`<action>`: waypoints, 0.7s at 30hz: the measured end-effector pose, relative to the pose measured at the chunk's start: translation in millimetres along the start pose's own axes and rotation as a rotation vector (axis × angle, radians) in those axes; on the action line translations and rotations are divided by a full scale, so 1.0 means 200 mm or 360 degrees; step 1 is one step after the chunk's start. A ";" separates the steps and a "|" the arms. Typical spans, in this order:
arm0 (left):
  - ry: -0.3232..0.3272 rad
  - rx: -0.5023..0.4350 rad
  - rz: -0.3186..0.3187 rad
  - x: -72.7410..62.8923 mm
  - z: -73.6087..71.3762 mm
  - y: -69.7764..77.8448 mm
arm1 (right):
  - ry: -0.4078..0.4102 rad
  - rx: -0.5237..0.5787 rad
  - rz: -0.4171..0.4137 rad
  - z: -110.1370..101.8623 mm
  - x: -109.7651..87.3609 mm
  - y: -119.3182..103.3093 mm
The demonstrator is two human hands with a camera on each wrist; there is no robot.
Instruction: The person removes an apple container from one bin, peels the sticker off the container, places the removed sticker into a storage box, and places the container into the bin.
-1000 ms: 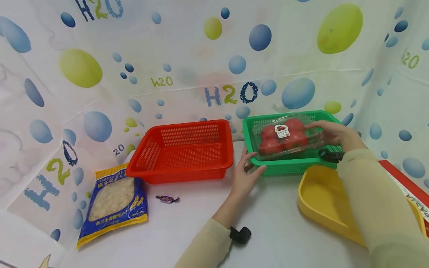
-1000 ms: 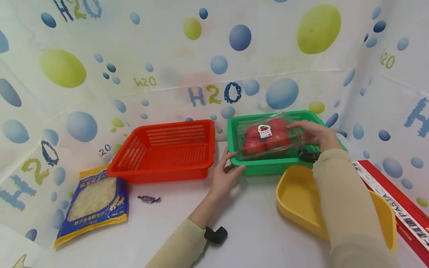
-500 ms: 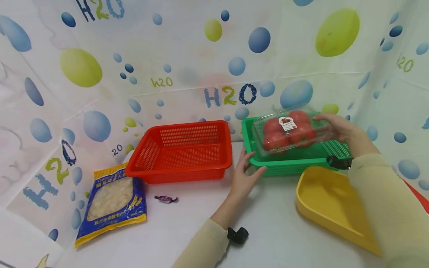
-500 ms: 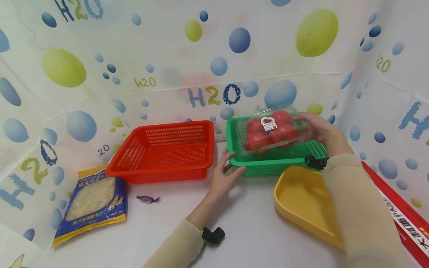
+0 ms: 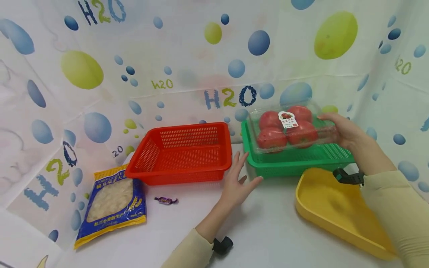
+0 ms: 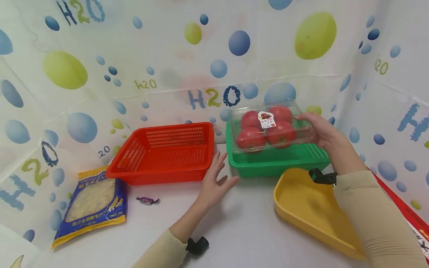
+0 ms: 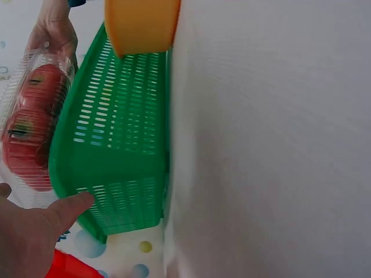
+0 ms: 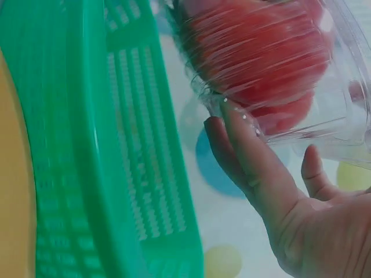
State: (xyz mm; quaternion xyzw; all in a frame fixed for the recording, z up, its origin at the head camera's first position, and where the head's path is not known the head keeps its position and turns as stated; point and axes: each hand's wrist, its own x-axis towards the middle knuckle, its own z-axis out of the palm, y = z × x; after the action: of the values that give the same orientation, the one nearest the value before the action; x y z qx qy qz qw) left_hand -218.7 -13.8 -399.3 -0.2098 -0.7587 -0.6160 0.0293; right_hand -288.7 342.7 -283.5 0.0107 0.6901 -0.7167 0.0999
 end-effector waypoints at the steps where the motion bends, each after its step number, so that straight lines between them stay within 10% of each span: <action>1: -0.0009 -0.0023 0.0011 -0.02 -0.02 0.01 | -0.0016 0.0048 -0.0002 0.02 -0.02 0.00; 11: -0.0092 -0.0545 0.0185 -0.11 -0.28 0.07 | -0.0209 0.0095 -0.0196 0.29 -0.16 0.07; 21: -0.0075 -0.0421 0.0081 -0.22 -0.47 0.03 | -0.0325 0.0033 -0.0110 0.55 -0.28 0.19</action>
State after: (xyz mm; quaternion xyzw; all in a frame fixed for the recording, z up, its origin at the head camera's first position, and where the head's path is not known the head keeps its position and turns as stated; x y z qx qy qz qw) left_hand -196.4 -114.5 -385.1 -0.2453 -0.6659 -0.7045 -0.0008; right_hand -214.2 240.6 -307.3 -0.0852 0.6690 -0.7241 0.1446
